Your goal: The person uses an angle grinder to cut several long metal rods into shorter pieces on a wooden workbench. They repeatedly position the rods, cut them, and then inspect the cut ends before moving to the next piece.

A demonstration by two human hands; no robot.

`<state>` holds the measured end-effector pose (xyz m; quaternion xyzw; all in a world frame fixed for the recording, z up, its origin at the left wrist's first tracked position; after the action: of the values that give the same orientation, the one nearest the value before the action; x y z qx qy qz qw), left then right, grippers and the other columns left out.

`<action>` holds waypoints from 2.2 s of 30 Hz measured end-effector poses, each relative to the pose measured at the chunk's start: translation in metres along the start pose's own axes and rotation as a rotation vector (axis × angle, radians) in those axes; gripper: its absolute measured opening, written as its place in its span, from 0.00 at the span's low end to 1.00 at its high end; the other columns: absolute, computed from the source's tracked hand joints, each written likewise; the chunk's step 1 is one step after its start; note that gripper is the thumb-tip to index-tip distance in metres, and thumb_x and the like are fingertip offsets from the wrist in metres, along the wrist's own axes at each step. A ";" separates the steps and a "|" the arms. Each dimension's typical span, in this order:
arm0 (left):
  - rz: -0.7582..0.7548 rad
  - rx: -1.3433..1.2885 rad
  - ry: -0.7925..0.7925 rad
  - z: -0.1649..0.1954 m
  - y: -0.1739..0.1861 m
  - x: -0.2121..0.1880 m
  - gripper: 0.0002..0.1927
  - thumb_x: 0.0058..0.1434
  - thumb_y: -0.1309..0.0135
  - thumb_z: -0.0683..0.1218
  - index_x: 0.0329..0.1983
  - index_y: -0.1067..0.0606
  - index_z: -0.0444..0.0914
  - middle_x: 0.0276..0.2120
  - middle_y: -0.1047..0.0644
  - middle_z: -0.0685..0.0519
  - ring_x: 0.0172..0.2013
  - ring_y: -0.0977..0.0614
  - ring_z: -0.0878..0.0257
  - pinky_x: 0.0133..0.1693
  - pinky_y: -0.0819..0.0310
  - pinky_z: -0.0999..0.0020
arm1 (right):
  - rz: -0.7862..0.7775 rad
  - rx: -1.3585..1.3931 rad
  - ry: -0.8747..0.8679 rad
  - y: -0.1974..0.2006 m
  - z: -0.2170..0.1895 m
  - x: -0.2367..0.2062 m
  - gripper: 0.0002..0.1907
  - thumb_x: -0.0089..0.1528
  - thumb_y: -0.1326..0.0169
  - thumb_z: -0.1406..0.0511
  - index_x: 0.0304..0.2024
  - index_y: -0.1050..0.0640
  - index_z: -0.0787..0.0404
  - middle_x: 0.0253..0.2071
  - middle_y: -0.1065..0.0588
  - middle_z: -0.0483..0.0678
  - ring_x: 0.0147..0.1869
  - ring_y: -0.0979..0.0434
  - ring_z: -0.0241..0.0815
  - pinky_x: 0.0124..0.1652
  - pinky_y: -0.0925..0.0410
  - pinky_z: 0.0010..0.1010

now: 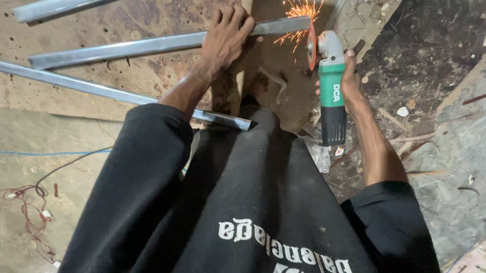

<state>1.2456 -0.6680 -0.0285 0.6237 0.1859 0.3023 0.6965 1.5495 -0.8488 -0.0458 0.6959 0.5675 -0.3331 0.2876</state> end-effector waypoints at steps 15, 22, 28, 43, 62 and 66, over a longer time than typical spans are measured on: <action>0.181 0.032 -0.133 0.010 0.022 0.027 0.35 0.67 0.54 0.74 0.46 0.22 0.39 0.51 0.28 0.46 0.55 0.32 0.48 0.57 0.41 0.41 | 0.050 0.111 -0.023 0.033 0.017 -0.021 0.50 0.63 0.76 0.29 0.51 0.25 0.61 0.32 0.22 0.55 0.29 0.19 0.47 0.28 0.23 0.39; 0.027 -0.087 -0.086 0.008 0.007 0.031 0.34 0.74 0.54 0.72 0.44 0.20 0.37 0.48 0.28 0.48 0.54 0.32 0.49 0.56 0.42 0.47 | 0.033 0.076 0.002 0.015 -0.008 -0.009 0.48 0.64 0.76 0.31 0.51 0.25 0.62 0.33 0.21 0.53 0.28 0.19 0.46 0.28 0.23 0.37; -0.003 -0.108 -0.090 0.009 -0.005 0.029 0.36 0.72 0.56 0.74 0.43 0.18 0.38 0.49 0.27 0.50 0.54 0.32 0.51 0.53 0.42 0.50 | 0.042 0.086 0.011 0.008 -0.017 -0.012 0.49 0.64 0.77 0.31 0.52 0.24 0.63 0.33 0.21 0.53 0.28 0.18 0.46 0.28 0.23 0.36; -0.029 -0.086 -0.071 0.013 -0.007 0.030 0.37 0.72 0.58 0.74 0.46 0.18 0.38 0.49 0.26 0.50 0.55 0.33 0.52 0.53 0.41 0.49 | 0.007 -0.085 0.059 0.019 -0.038 -0.009 0.49 0.67 0.80 0.33 0.52 0.26 0.65 0.32 0.21 0.56 0.30 0.17 0.45 0.29 0.22 0.36; 0.019 -0.023 -0.155 0.001 0.006 0.034 0.13 0.68 0.52 0.49 0.53 0.25 0.43 0.52 0.29 0.46 0.57 0.31 0.48 0.56 0.39 0.49 | -0.030 0.117 0.020 0.028 0.027 -0.037 0.53 0.66 0.88 0.31 0.48 0.26 0.65 0.31 0.24 0.53 0.30 0.19 0.42 0.29 0.22 0.35; 0.148 -0.077 -0.088 -0.002 0.017 0.036 0.16 0.76 0.53 0.57 0.47 0.25 0.40 0.48 0.29 0.45 0.52 0.30 0.48 0.54 0.37 0.50 | 0.043 0.051 0.006 0.030 0.028 -0.040 0.52 0.63 0.85 0.30 0.50 0.26 0.62 0.32 0.22 0.53 0.31 0.18 0.43 0.29 0.22 0.36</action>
<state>1.2681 -0.6427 -0.0073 0.6213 0.0968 0.3318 0.7032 1.5694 -0.8998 -0.0309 0.7161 0.5444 -0.3391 0.2754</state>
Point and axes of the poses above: each hand's wrist, its own x-axis towards the middle knuckle, its own y-axis out of the back of the hand, z = x × y, the point moved 4 cm from there along x, towards the middle knuckle
